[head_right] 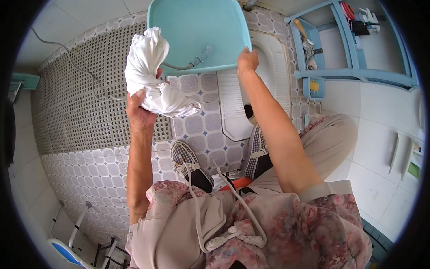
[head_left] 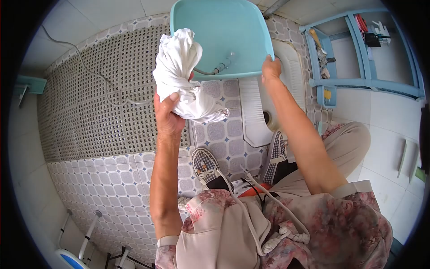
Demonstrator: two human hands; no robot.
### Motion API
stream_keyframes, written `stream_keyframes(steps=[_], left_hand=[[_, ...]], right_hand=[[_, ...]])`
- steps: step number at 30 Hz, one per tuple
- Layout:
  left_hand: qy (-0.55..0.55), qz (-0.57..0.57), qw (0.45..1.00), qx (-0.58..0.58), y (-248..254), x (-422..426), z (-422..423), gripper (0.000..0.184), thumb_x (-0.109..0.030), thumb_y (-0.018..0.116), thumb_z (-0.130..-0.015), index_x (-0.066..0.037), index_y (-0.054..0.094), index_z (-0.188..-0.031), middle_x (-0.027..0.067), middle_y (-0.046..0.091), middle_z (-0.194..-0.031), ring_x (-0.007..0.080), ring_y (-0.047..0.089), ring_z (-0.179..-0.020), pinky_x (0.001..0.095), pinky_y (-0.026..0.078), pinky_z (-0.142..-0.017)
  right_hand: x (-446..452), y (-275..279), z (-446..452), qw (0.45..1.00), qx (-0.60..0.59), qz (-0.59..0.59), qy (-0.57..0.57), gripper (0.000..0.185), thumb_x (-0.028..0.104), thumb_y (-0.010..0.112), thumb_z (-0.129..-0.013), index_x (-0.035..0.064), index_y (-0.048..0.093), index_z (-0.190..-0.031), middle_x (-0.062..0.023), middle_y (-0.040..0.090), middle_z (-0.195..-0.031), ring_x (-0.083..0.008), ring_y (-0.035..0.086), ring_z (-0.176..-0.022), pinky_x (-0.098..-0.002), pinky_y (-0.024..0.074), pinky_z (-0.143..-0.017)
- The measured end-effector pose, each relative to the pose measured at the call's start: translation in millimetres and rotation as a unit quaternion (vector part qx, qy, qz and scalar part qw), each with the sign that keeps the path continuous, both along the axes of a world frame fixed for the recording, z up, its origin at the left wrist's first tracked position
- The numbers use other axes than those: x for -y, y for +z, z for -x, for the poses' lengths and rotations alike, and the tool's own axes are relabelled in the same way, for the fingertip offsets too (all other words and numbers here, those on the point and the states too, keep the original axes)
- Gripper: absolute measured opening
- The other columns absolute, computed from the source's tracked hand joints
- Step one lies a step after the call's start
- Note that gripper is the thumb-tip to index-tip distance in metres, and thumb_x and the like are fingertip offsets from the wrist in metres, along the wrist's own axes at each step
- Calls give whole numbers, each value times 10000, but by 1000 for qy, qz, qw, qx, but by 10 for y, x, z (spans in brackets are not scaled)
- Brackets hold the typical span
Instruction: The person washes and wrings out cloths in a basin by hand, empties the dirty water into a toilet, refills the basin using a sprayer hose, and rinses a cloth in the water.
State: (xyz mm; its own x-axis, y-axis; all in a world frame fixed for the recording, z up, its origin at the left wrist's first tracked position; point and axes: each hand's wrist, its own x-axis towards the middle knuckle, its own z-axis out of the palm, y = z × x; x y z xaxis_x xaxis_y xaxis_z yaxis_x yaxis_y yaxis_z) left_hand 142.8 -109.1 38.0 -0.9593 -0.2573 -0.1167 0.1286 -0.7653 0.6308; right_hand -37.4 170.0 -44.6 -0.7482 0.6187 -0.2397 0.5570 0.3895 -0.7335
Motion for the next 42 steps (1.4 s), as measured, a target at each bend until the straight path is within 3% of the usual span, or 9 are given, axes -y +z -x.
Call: stream_keyframes(steps=[1, 4, 9, 11, 13, 19, 26, 36, 42], left_hand=[[-11, 11, 1000, 8, 10, -41, -39, 841, -218, 670, -721, 78, 331, -1432, 250, 540, -1307, 376, 597, -1197, 432, 513, -1014], [-35, 31, 998, 35, -16, -179, -190, 870, -252, 716, -705, 65, 344, -1425, 234, 556, -1268, 365, 630, -1146, 425, 557, -978], [-112, -64, 990, 55, -30, -491, -415, 829, -136, 697, -692, 33, 363, -1431, 217, 595, -1226, 342, 650, -1117, 439, 561, -947], [-133, -97, 984, 65, 7, -548, -425, 790, -153, 668, -707, 32, 379, -1418, 219, 607, -1221, 312, 672, -1050, 441, 563, -923], [-173, -121, 976, 55, -98, -571, -414, 777, -174, 659, -714, 34, 385, -1411, 222, 613, -1216, 301, 678, -1024, 442, 565, -910], [-202, -123, 970, 60, 29, -686, -323, 757, -262, 683, -751, 31, 402, -1390, 218, 643, -1153, 309, 684, -992, 425, 573, -886], [-196, -85, 971, 110, 58, -686, -331, 799, -492, 693, -832, -12, 413, -1406, 215, 659, -1084, 340, 693, -939, 470, 587, -834], [-179, -176, 966, 56, 397, -614, -45, 602, -371, 531, -968, -33, 362, -1437, 197, 574, -1267, 312, 644, -1070, 495, 565, -896], [-171, 49, 984, 29, 818, -427, 668, 614, -374, 556, -992, 2, 369, -1440, 198, 592, -1254, 282, 647, -1073, 452, 561, -900]], right_hand=[[-13, 18, 27, 1000, 2, -6, 14, 439, 339, 490, -1007, 27, 492, -1316, -155, 625, -1102, -243, 614, -844, -383, 454, -490], [-48, 255, 37, 994, 93, 35, 53, 499, 335, 525, -989, 33, 459, -1381, -167, 607, -1130, -242, 606, -872, -398, 497, -610], [-129, 500, -365, 900, -118, -337, 250, 659, 271, 622, -915, 34, 366, -1473, -225, 545, -1332, -334, 575, -1166, -425, 474, -1002], [123, 1169, -650, 951, 9, -6, 309, 720, 331, 652, -918, 49, 330, -1497, -202, 489, -1399, -290, 480, -1306, -413, 440, -1048], [234, 1125, -849, 898, -78, 234, 365, 772, 385, 684, -916, 61, 313, -1509, -173, 493, -1391, -249, 472, -1312, -400, 465, -1010], [550, 1199, -1061, 755, 95, 522, 387, 721, 368, 690, -929, 79, 348, -1494, -105, 578, -1282, -205, 558, -1190, -383, 497, -957], [698, 1285, -992, 788, 53, 521, 324, 531, 184, 636, -914, 7, 462, -1384, -71, 608, -1226, -189, 607, -1086, -340, 496, -955], [853, 1698, -359, 797, -18, 407, 446, 549, 72, 647, -800, -64, 500, -1310, -134, 621, -1172, -193, 613, -1061, -320, 492, -947], [1118, 2615, 156, 767, -18, 247, 593, 578, 120, 701, -854, -43, 469, -1357, -127, 617, -1190, -186, 608, -1083, -328, 503, -951]])
